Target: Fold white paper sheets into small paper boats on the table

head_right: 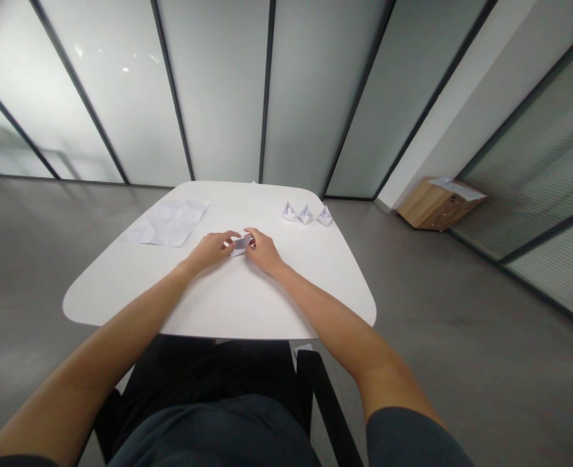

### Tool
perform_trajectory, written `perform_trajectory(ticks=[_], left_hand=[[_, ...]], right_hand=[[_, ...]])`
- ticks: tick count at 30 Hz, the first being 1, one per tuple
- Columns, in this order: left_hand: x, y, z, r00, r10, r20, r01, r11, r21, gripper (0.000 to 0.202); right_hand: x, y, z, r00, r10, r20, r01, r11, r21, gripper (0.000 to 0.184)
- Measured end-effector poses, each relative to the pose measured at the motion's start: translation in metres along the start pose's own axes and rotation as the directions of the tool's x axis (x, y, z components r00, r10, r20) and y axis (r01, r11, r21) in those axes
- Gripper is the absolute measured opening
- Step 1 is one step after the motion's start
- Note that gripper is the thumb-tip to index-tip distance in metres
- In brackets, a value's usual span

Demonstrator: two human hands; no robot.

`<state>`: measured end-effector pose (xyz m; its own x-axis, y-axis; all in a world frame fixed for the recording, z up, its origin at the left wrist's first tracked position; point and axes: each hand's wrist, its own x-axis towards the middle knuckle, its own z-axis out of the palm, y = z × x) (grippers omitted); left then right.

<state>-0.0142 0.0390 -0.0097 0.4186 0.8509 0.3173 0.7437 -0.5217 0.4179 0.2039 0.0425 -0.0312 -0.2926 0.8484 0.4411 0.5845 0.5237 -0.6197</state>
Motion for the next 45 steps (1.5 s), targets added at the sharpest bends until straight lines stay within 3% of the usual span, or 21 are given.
perform_trajectory(ticks=[8, 14, 16, 19, 24, 32, 37, 45], left_hand=[[0.000, -0.007, 0.002, 0.995, -0.081, 0.065, 0.091, 0.979, -0.180, 0.029], [-0.002, -0.020, -0.002, 0.997, 0.007, 0.079, 0.005, 0.988, -0.155, 0.025], [-0.002, -0.023, -0.003, 0.994, 0.022, 0.103, -0.004, 0.986, -0.165, 0.024], [-0.001, -0.022, -0.003, 0.992, 0.029, 0.120, -0.012, 0.990, -0.138, 0.027], [0.002, -0.019, 0.001, 0.996, 0.039, 0.080, -0.034, 0.998, -0.061, 0.030], [0.001, -0.018, 0.007, 0.998, 0.044, 0.053, -0.044, 0.999, -0.002, 0.021], [0.001, -0.017, 0.009, 0.996, 0.074, 0.044, -0.076, 0.996, 0.039, 0.019], [-0.001, -0.011, 0.008, 0.995, 0.091, 0.031, -0.093, 0.994, 0.063, 0.022]], right_hand=[[0.001, 0.005, 0.003, 0.999, -0.005, -0.035, 0.008, 0.995, 0.101, 0.029], [0.001, 0.006, 0.005, 1.000, -0.024, 0.001, 0.024, 0.992, 0.123, 0.038], [0.000, 0.005, 0.004, 0.999, -0.029, 0.023, 0.026, 0.993, 0.118, 0.033], [0.000, 0.004, 0.001, 0.995, -0.075, 0.072, 0.070, 0.996, 0.062, 0.027], [-0.001, 0.006, -0.003, 0.986, -0.109, 0.122, 0.113, 0.993, -0.019, 0.032], [-0.001, 0.010, -0.007, 0.974, -0.116, 0.194, 0.120, 0.993, -0.008, 0.036], [0.002, 0.011, -0.005, 0.979, -0.088, 0.185, 0.085, 0.996, 0.025, 0.031], [0.003, 0.014, 0.004, 0.982, -0.089, 0.166, 0.106, 0.990, -0.096, 0.023]])
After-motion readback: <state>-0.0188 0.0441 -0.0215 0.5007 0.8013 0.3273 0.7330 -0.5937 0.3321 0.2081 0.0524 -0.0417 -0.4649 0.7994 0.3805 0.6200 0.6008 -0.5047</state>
